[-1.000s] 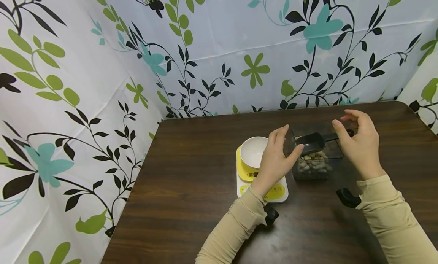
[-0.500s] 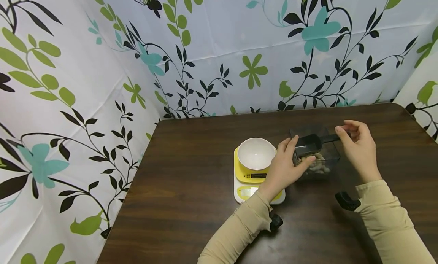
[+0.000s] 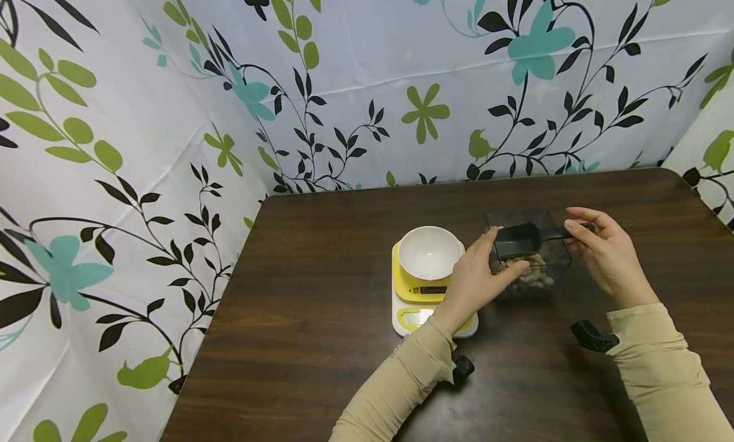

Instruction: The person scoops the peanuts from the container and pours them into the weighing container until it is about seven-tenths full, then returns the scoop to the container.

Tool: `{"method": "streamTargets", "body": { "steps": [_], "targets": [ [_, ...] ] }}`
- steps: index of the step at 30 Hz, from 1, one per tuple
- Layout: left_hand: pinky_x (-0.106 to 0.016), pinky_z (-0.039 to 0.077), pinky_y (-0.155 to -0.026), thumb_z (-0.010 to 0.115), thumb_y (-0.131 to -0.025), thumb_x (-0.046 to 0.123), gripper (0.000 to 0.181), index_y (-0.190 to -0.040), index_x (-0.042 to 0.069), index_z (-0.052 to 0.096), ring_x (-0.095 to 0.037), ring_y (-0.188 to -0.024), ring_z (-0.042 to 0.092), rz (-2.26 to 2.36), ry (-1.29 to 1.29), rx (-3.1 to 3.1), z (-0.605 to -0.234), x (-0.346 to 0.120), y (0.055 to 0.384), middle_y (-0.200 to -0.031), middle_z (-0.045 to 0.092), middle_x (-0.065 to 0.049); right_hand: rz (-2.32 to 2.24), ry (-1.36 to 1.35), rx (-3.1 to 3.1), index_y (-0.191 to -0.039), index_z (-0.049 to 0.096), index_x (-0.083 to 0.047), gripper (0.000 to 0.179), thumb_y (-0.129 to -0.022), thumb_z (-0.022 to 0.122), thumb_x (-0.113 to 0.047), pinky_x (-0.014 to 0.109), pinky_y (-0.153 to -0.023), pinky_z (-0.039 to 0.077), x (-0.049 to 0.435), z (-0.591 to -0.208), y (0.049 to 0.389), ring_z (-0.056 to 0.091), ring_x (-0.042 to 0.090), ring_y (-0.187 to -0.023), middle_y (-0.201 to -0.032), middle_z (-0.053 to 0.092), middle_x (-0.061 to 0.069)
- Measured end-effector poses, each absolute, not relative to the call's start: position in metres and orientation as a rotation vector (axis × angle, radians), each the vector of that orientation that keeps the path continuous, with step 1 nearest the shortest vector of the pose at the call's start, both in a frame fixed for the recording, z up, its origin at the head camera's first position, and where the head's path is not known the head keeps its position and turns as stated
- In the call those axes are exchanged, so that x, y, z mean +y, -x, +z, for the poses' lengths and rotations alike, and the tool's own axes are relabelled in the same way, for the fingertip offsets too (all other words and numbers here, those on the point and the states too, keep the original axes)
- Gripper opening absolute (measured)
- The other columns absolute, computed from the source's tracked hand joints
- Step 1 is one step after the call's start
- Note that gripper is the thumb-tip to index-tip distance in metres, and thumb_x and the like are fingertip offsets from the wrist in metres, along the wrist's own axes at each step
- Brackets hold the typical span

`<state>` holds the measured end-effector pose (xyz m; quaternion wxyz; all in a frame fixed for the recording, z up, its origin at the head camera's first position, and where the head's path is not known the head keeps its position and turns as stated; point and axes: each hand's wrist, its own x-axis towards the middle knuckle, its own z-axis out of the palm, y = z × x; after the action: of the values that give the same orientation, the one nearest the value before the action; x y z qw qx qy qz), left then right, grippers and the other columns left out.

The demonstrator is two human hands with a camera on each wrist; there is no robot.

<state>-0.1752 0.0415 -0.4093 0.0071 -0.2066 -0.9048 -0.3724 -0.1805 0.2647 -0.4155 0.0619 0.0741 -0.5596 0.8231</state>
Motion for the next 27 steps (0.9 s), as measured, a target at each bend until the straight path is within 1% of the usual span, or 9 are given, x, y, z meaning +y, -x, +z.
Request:
{"method": "streamTargets", "body": {
  "steps": [4,7,12,15,21,27],
  "targets": [
    [-0.031,0.043,-0.103,0.054,-0.087,0.057,0.075,-0.146,0.018,0.032,-0.015,-0.132,0.043,-1.137,0.666,-2.809,-0.409,0.041,0.178,-0.146,0.042,-0.002,2.653,-0.337,-1.523,-0.122,0.058,0.000,0.035,-0.092,0.045,0.011,0.017,-0.073,0.052,0.268,-0.413,0.180,0.061,0.010,-0.080,-0.094,0.054,0.003],
    [-0.030,0.043,-0.103,0.054,-0.087,0.057,0.075,-0.146,0.017,0.032,-0.014,-0.132,0.044,-1.130,0.683,-2.797,-0.409,0.041,0.179,-0.146,0.042,-0.002,2.700,-0.407,-1.453,-0.118,0.061,0.004,0.034,-0.091,0.043,0.015,0.019,-0.076,0.053,0.268,-0.410,0.181,0.063,0.011,-0.083,-0.093,0.060,0.005],
    [-0.030,0.044,-0.102,0.054,-0.087,0.057,0.075,-0.146,0.017,0.031,-0.014,-0.132,0.044,-1.110,0.693,-2.803,-0.407,0.042,0.179,-0.145,0.043,-0.001,2.638,-0.400,-1.445,-0.111,0.063,0.006,0.030,-0.088,0.046,0.016,0.020,-0.075,0.054,0.264,-0.398,0.184,0.066,0.013,-0.085,-0.097,0.061,0.007],
    [-0.030,0.044,-0.101,0.054,-0.086,0.058,0.076,-0.147,0.018,0.031,-0.014,-0.132,0.044,-1.115,0.685,-2.823,-0.407,0.042,0.180,-0.146,0.042,0.001,2.598,-0.377,-1.449,-0.111,0.063,0.007,0.029,-0.087,0.048,0.016,0.020,-0.074,0.055,0.263,-0.386,0.185,0.066,0.014,-0.084,-0.096,0.060,0.007],
    [-0.029,0.044,-0.101,0.054,-0.086,0.059,0.077,-0.147,0.019,0.029,-0.013,-0.131,0.045,-1.121,0.685,-2.838,-0.407,0.041,0.179,-0.147,0.041,0.002,2.504,-0.437,-1.481,-0.112,0.062,0.010,0.031,-0.086,0.048,0.018,0.020,-0.071,0.055,0.265,-0.364,0.188,0.066,0.014,-0.078,-0.095,0.061,0.009],
    [-0.029,0.043,-0.102,0.053,-0.087,0.058,0.077,-0.148,0.021,0.026,-0.013,-0.133,0.042,-1.133,0.686,-2.842,-0.408,0.039,0.178,-0.148,0.039,0.001,2.409,-0.473,-1.687,-0.115,0.060,0.008,0.032,-0.086,0.050,0.016,0.018,-0.071,0.053,0.268,-0.356,0.188,0.065,0.011,-0.079,-0.095,0.064,0.005]
  ]
}}
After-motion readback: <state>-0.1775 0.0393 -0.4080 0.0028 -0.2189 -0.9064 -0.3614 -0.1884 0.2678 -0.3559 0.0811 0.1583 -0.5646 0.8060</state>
